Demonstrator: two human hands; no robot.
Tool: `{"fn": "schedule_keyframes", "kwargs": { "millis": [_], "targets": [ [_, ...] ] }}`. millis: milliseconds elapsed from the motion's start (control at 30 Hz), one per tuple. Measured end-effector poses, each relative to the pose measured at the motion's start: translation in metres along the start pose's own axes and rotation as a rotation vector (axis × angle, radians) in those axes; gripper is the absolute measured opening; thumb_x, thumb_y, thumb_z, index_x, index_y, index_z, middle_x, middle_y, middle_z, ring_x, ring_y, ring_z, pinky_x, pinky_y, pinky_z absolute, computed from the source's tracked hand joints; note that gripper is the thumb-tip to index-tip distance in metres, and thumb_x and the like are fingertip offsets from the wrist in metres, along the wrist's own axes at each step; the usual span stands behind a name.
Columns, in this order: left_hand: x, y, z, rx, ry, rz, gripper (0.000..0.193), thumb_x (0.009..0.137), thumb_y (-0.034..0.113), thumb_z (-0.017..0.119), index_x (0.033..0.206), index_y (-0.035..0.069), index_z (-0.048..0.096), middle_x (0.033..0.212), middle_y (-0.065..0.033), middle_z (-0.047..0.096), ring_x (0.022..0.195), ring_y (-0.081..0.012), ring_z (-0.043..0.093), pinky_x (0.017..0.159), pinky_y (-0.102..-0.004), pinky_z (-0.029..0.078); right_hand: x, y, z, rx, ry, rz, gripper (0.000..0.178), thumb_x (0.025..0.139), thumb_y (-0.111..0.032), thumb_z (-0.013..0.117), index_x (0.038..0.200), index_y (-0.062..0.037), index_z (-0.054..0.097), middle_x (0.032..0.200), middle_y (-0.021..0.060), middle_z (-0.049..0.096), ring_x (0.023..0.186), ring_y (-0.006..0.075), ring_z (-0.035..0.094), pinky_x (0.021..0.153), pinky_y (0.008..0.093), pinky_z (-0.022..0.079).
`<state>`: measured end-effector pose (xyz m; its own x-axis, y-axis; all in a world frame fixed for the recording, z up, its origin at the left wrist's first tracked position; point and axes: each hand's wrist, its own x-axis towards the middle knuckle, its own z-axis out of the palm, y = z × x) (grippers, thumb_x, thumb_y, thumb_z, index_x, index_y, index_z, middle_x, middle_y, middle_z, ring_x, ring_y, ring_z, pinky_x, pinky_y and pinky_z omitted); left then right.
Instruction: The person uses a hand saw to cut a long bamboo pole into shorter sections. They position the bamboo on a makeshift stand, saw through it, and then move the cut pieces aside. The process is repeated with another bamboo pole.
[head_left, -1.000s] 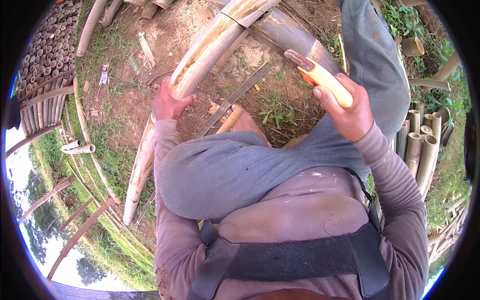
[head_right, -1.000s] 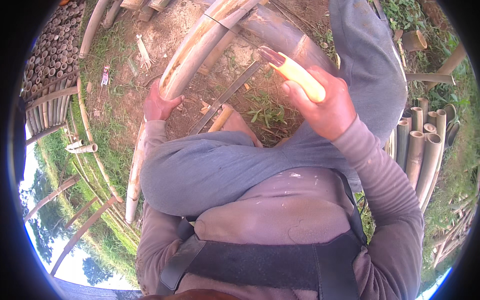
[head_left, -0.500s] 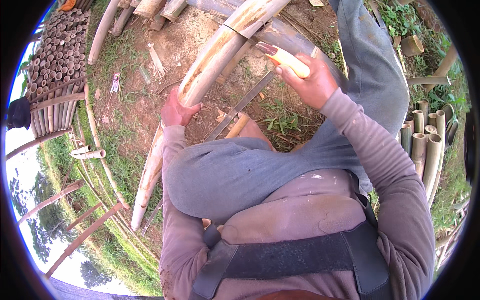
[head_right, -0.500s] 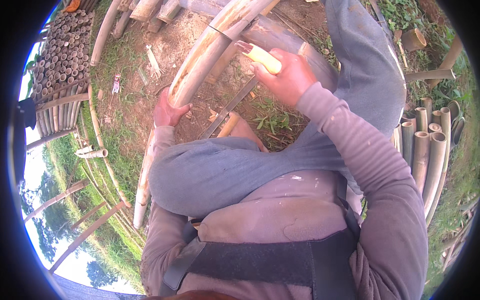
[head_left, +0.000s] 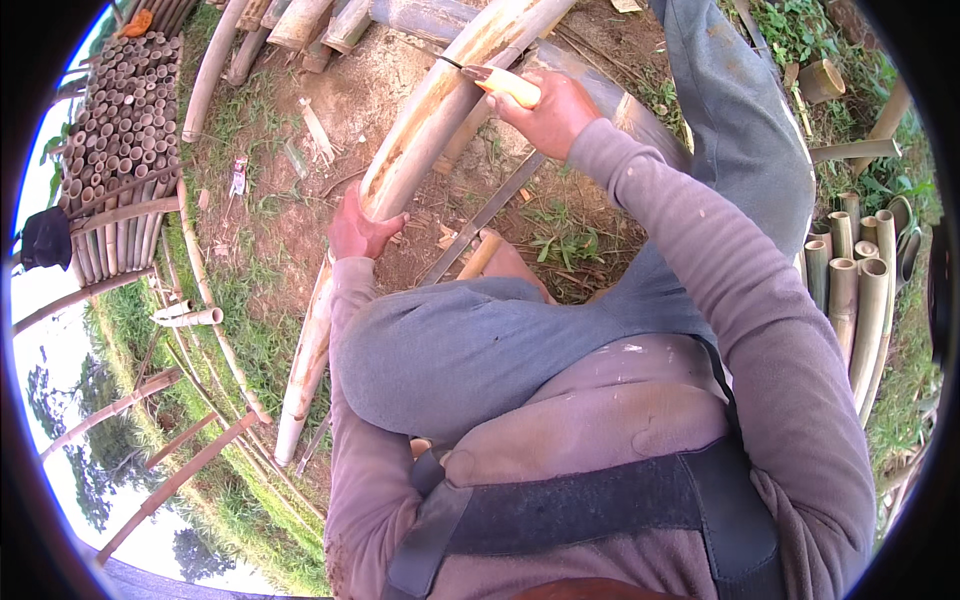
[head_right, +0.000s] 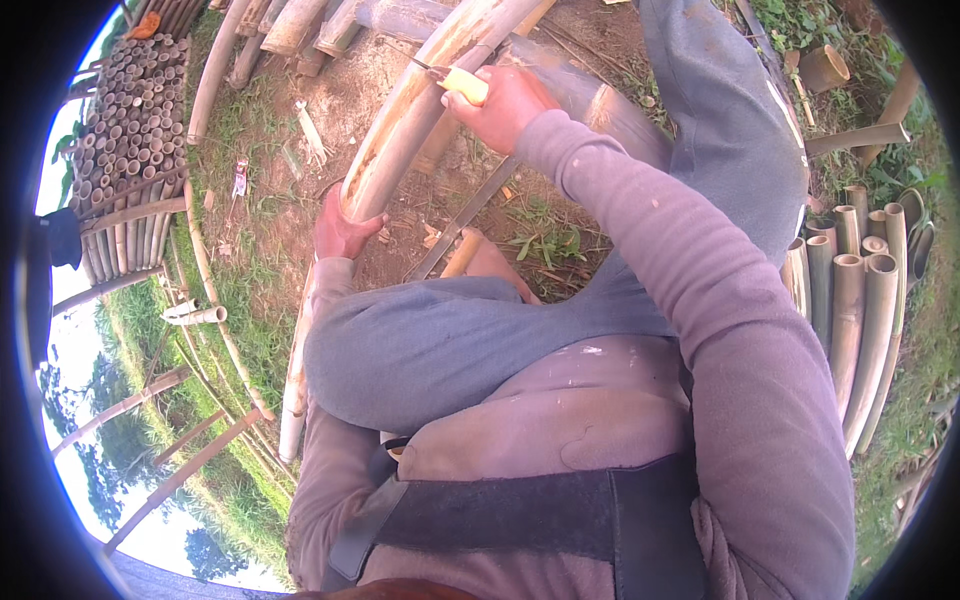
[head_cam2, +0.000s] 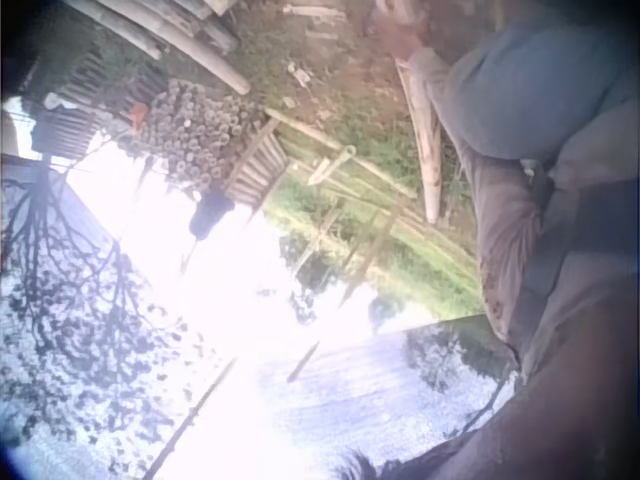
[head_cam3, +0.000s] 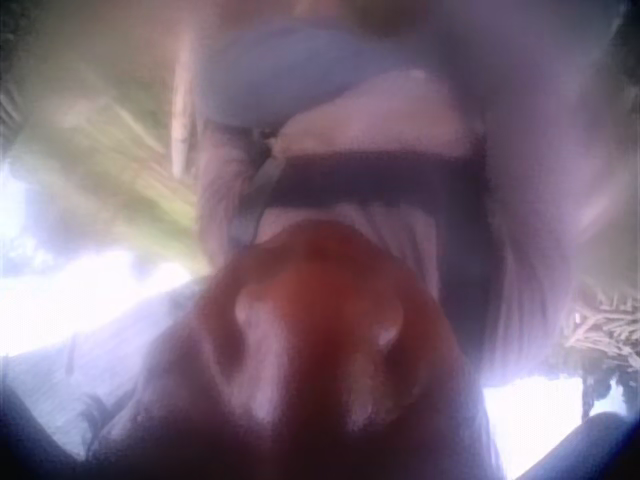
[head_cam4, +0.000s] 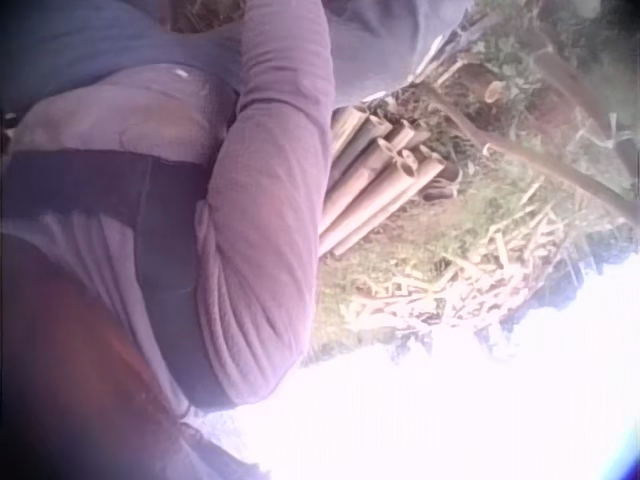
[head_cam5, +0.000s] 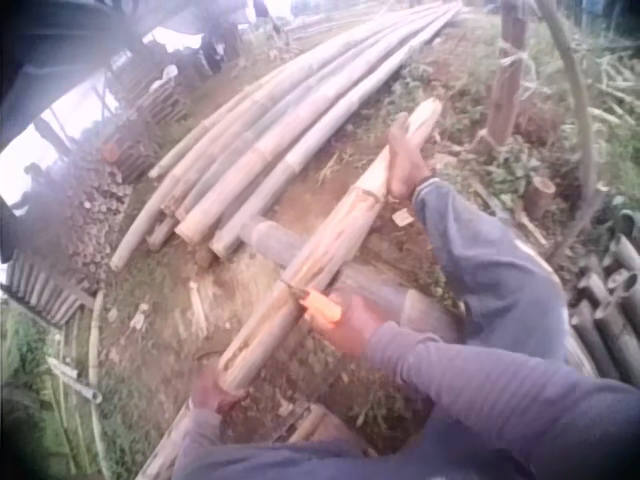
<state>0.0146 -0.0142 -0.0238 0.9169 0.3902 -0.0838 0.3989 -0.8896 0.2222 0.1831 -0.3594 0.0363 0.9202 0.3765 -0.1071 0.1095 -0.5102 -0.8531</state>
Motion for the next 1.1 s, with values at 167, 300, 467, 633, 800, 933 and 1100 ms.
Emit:
{"fn": "schedule_keyframes", "kwargs": {
  "millis": [167,300,467,633,800,933,1100],
  "targets": [
    [-0.016,0.000,-0.006,-0.022,0.007,-0.001,0.105,0.062,0.054,0.096,0.147,0.008,0.058,0.131,-0.0196,0.072,0.118,-0.0396,0.071,0.104,-0.0484,0.056,-0.139,0.004,-0.087,0.063,-0.028,-0.069,0.020,0.099,-0.018,0.079,0.104,0.0003,0.074,0.075,0.0106,0.068,0.062,0.0174,0.064,0.061,0.0345,0.051],
    [-0.013,-0.001,-0.002,0.017,0.016,-0.014,0.104,0.062,0.054,0.097,0.146,0.007,0.059,0.131,-0.0201,0.072,0.117,-0.0391,0.072,0.102,-0.0483,0.057,-0.142,0.019,-0.076,0.052,0.056,-0.136,0.020,0.097,-0.016,0.081,0.106,0.0010,0.075,0.073,0.0091,0.067,0.062,0.0143,0.063,0.060,0.0335,0.051],
    [-0.006,0.015,-0.004,-0.029,0.015,0.007,0.100,0.064,0.044,0.097,0.149,0.009,0.056,0.131,-0.0217,0.073,0.119,-0.0399,0.071,0.102,-0.0482,0.056,0.026,0.015,0.013,0.016,0.044,-0.050,0.051,0.094,-0.053,0.073,0.112,-0.0047,0.078,0.095,0.0220,0.079,0.088,0.0405,0.077,0.082,0.0481,0.060],
    [-0.009,0.007,-0.012,-0.068,-0.018,-0.032,0.099,0.064,0.042,0.098,0.148,0.008,0.057,0.130,-0.0223,0.073,0.119,-0.0397,0.072,0.102,-0.0474,0.056,-0.028,0.019,-0.010,0.063,0.057,-0.101,0.042,0.096,-0.044,0.076,0.103,-0.0030,0.076,0.080,0.0168,0.074,0.073,0.0362,0.073,0.074,0.0459,0.058],
    [-0.019,0.012,-0.015,-0.048,0.030,-0.009,0.099,0.065,0.042,0.098,0.148,0.005,0.058,0.129,-0.0226,0.073,0.119,-0.0395,0.072,0.102,-0.0470,0.056,-0.144,0.009,-0.084,0.126,0.027,-0.050,0.028,0.096,-0.025,0.082,0.101,0.0008,0.073,0.081,0.0152,0.072,0.067,0.0275,0.069,0.065,0.0396,0.054],
    [-0.019,0.023,-0.023,-0.062,0.010,-0.025,0.097,0.063,0.045,0.098,0.144,0.008,0.060,0.128,-0.0206,0.073,0.118,-0.0396,0.071,0.100,-0.0478,0.057,-0.095,0.035,-0.036,0.201,0.064,-0.101,0.032,0.097,-0.031,0.080,0.103,-0.0005,0.075,0.083,0.0161,0.074,0.074,0.0281,0.072,0.070,0.0403,0.056],
    [-0.008,0.022,-0.021,-0.077,0.014,0.030,0.095,0.063,0.043,0.098,0.143,0.009,0.060,0.128,-0.0202,0.073,0.116,-0.0402,0.072,0.099,-0.0493,0.057,0.005,0.024,0.006,0.197,0.102,-0.072,0.047,0.096,-0.048,0.076,0.108,-0.0022,0.076,0.087,0.0195,0.075,0.082,0.0324,0.075,0.078,0.0449,0.057]
  ]
}}
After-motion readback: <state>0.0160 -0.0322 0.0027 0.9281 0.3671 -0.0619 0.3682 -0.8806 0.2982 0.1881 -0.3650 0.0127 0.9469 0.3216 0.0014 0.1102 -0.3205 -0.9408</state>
